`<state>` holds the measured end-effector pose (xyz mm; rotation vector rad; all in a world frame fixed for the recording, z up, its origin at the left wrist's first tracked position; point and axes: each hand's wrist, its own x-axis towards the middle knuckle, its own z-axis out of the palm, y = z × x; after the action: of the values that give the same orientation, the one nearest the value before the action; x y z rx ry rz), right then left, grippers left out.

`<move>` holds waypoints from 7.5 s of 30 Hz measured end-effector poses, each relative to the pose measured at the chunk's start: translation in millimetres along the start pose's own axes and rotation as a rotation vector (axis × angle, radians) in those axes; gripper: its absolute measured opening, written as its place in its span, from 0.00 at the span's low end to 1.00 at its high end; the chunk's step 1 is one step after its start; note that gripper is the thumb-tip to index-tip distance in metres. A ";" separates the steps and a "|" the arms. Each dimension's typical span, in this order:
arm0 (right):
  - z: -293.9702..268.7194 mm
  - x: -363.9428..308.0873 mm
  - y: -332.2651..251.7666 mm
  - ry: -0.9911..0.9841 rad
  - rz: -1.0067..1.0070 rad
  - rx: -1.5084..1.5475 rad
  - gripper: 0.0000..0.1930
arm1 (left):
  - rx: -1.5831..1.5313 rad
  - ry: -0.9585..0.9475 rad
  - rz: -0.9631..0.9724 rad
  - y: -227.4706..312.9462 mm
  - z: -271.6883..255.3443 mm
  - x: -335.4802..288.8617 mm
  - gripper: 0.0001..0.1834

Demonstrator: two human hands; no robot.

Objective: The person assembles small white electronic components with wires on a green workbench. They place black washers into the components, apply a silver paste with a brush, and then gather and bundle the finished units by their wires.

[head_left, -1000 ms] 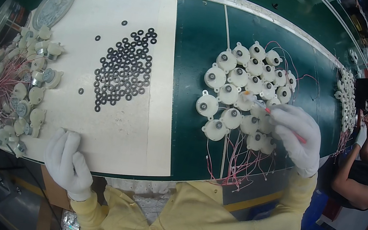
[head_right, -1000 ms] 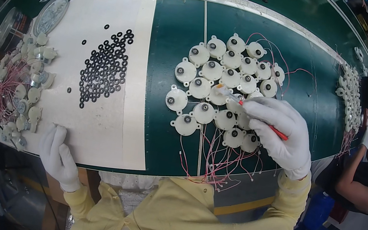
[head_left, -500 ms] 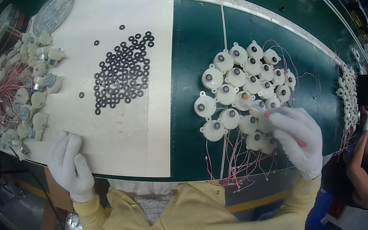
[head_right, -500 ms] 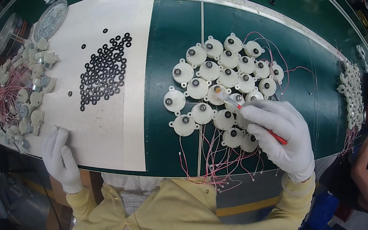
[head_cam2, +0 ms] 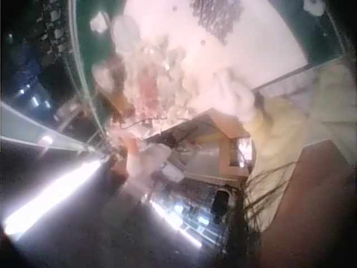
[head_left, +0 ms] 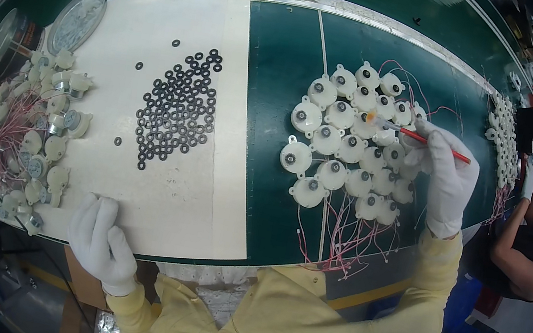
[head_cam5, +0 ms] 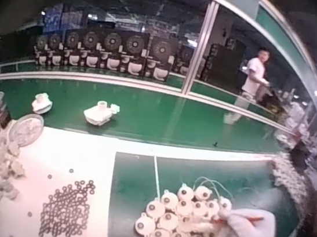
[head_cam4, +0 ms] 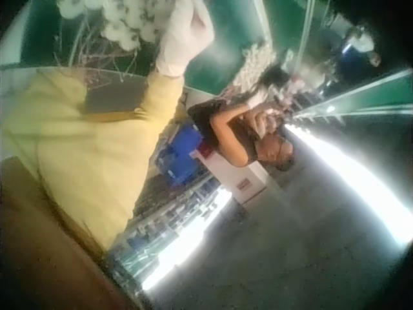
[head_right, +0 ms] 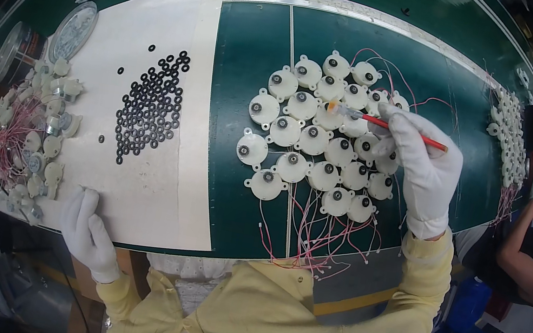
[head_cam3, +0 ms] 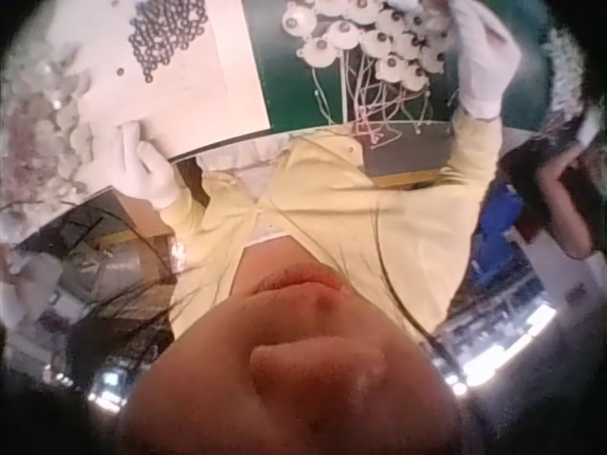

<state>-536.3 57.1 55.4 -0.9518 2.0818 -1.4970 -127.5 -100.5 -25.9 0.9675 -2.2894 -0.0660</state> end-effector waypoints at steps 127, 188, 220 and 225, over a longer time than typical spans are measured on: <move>7.4 50.8 19.1 0.183 0.027 0.160 0.16 | 0.015 0.019 -0.029 -1.9 1.3 -4.7 0.17; -36.4 66.4 53.8 0.212 0.045 0.235 0.14 | 0.031 0.046 -0.018 1.8 1.6 -3.1 0.16; -24.1 64.9 22.8 0.261 -0.077 0.063 0.15 | 0.020 0.072 -0.016 0.6 2.1 -3.9 0.16; -20.8 59.4 19.9 0.248 -0.095 0.052 0.14 | 0.021 0.075 -0.018 1.2 2.4 -4.5 0.15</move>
<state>-596.7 31.7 47.7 -0.8955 2.1793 -1.7898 -127.3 -97.2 -29.8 0.9848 -2.2170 -0.0127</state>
